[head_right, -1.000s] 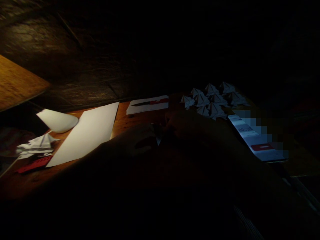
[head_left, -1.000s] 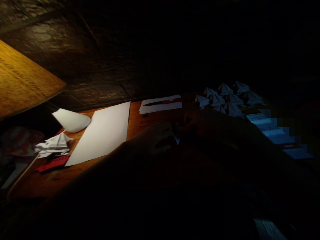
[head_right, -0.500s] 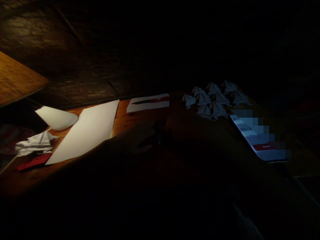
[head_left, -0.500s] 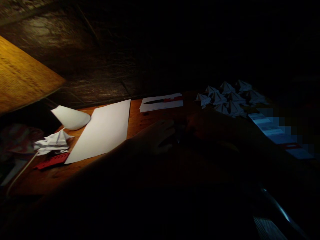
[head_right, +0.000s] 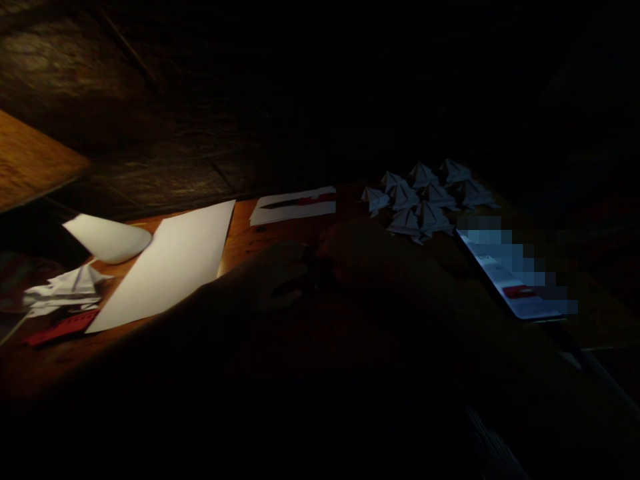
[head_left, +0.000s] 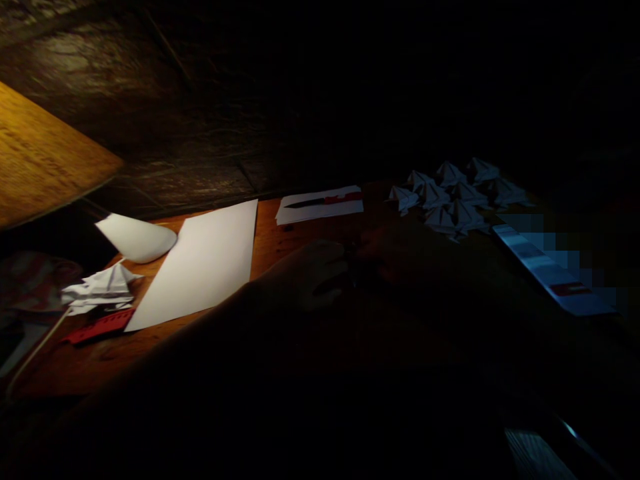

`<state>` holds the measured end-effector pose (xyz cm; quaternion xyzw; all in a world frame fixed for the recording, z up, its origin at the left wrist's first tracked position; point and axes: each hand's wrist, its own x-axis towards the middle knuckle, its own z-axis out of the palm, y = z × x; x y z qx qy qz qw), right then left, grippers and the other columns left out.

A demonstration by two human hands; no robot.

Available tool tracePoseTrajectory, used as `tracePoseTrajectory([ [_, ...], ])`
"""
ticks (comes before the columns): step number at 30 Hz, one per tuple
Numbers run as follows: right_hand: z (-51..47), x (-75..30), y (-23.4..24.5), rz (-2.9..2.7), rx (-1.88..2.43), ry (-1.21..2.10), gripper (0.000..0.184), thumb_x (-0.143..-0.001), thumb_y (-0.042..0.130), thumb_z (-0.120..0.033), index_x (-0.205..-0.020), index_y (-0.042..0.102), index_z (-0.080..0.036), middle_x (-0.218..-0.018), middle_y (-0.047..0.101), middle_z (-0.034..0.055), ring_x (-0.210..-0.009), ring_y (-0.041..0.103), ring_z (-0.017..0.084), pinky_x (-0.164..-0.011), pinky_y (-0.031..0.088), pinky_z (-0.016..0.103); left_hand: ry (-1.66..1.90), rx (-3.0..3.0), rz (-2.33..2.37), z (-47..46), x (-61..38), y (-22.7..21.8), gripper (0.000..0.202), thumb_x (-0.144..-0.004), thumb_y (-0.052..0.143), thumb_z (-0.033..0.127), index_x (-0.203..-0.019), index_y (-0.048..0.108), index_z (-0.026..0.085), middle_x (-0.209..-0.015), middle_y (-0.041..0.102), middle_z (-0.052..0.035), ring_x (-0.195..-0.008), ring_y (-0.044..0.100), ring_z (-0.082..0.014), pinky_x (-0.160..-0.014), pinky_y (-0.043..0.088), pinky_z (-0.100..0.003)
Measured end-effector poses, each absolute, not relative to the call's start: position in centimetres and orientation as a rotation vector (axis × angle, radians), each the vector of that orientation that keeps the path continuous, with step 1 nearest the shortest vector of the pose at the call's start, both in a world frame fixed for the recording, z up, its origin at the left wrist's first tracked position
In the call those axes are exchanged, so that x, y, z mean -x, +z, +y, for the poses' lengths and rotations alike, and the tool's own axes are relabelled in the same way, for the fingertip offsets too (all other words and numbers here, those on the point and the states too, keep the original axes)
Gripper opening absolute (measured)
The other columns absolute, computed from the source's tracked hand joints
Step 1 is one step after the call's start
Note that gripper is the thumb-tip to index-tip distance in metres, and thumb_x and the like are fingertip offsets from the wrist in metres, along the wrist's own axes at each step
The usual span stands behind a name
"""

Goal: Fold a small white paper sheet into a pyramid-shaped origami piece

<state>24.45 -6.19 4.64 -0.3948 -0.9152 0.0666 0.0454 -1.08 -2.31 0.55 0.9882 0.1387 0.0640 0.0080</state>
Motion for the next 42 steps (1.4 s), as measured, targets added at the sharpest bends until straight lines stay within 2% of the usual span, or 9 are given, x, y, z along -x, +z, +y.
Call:
tracePoseTrajectory([
  [4, -6.1, -24.8, 4.5, -2.820, 1.196, 0.126, 0.026, -0.089, 0.061, -0.019, -0.103, 0.082, -0.027, -0.106, 0.075, 0.0045, -0.080, 0.065, 0.020, -0.061, 0.034, 0.031, 0.176, -3.069, 0.403, -2.3, 0.9, 0.7, 0.030, -0.096, 0.056, 0.037, -0.118, 0.064, 0.018, -0.123, 0.063, -0.0145, -0.116, 0.059, -0.0323, -0.101, 0.051, -0.049],
  [9, -5.5, -24.8, 3.6, -2.777, 1.109, 0.270, 0.018, -0.087, 0.068, -0.023, -0.101, 0.078, -0.021, -0.113, 0.073, 0.0071, -0.091, 0.067, 0.021, -0.071, 0.043, 0.032, 0.247, -2.975, 0.477, -2.2, 1.0, 0.4, 0.034, -0.095, 0.059, 0.038, -0.121, 0.062, 0.018, -0.127, 0.062, -0.0156, -0.117, 0.060, -0.0333, -0.100, 0.053, -0.050],
  [14, -4.7, -25.0, 2.3, -2.597, 1.046, 0.362, 0.052, -0.077, 0.083, -0.036, -0.124, 0.068, -0.018, -0.123, 0.068, 0.0115, -0.107, 0.064, 0.029, -0.084, 0.048, 0.037, 0.477, -2.716, 0.558, -1.9, 1.4, -0.5, 0.035, -0.094, 0.065, 0.030, -0.126, 0.055, 0.020, -0.121, 0.065, -0.0105, -0.108, 0.066, -0.0251, -0.092, 0.057, -0.041],
  [23, -3.0, -25.2, 0.8, -2.488, 0.936, 0.344, 0.019, -0.094, 0.063, -0.023, -0.107, 0.075, -0.018, -0.112, 0.074, 0.0108, -0.100, 0.067, 0.025, -0.085, 0.046, 0.036, 0.714, -2.704, 0.582, -1.7, 1.1, -0.5, 0.049, -0.089, 0.078, 0.030, -0.132, 0.057, 0.021, -0.125, 0.067, -0.0102, -0.113, 0.068, -0.0250, -0.096, 0.058, -0.041],
  [28, -3.5, -24.4, 1.4, -2.333, 0.979, 0.337, 0.018, -0.097, 0.060, -0.026, -0.100, 0.076, -0.019, -0.101, 0.075, 0.0086, -0.092, 0.067, 0.023, -0.079, 0.044, 0.034, 0.971, -2.647, 0.690, -1.7, 0.9, -0.3, 0.015, -0.091, 0.069, 0.017, -0.106, 0.069, 0.019, -0.099, 0.073, -0.0040, -0.090, 0.070, -0.0169, -0.080, 0.057, -0.030],
  [30, -4.0, -24.1, 1.9, -2.219, 0.999, 0.433, 0.024, -0.098, 0.063, -0.036, -0.109, 0.074, -0.019, -0.104, 0.075, 0.0087, -0.093, 0.067, 0.023, -0.079, 0.046, 0.034, 1.128, -2.539, 0.766, -1.7, 0.8, -0.2, 0.007, -0.087, 0.070, 0.015, -0.092, 0.070, 0.019, -0.088, 0.072, -0.0013, -0.081, 0.069, -0.0145, -0.073, 0.056, -0.026],
  [35, -4.4, -23.6, 1.7, -2.076, 0.881, 0.636, 0.070, -0.071, 0.091, -0.044, -0.130, 0.063, -0.019, -0.121, 0.073, 0.0105, -0.100, 0.069, 0.025, -0.082, 0.051, 0.035, 1.372, -2.000, 0.861, -1.6, 0.3, 0.0, 0.018, -0.079, 0.078, 0.027, -0.080, 0.062, 0.019, -0.073, 0.066, 0.0019, -0.067, 0.064, -0.0123, -0.062, 0.055, -0.024],
  [40, -3.9, -23.1, 1.0, -2.021, 0.951, 0.667, 0.020, -0.084, 0.073, -0.024, -0.103, 0.077, -0.019, -0.095, 0.078, 0.0052, -0.084, 0.071, 0.021, -0.073, 0.050, 0.031, 1.227, -1.877, 0.848, -2.0, 0.1, 0.0, 0.029, -0.074, 0.086, 0.036, -0.081, 0.063, 0.019, -0.071, 0.066, 0.0010, -0.064, 0.064, -0.0136, -0.057, 0.055, -0.025],
  [42, -3.7, -23.1, 1.2, -1.939, 0.979, 0.741, 0.016, -0.083, 0.071, -0.021, -0.097, 0.078, -0.020, -0.089, 0.078, 0.0046, -0.081, 0.071, 0.021, -0.071, 0.051, 0.031, 1.164, -1.865, 0.826, -2.1, 0.2, 0.0, 0.031, -0.073, 0.087, 0.036, -0.084, 0.064, 0.019, -0.074, 0.068, 0.0000, -0.067, 0.065, -0.0146, -0.059, 0.055, -0.026],
])
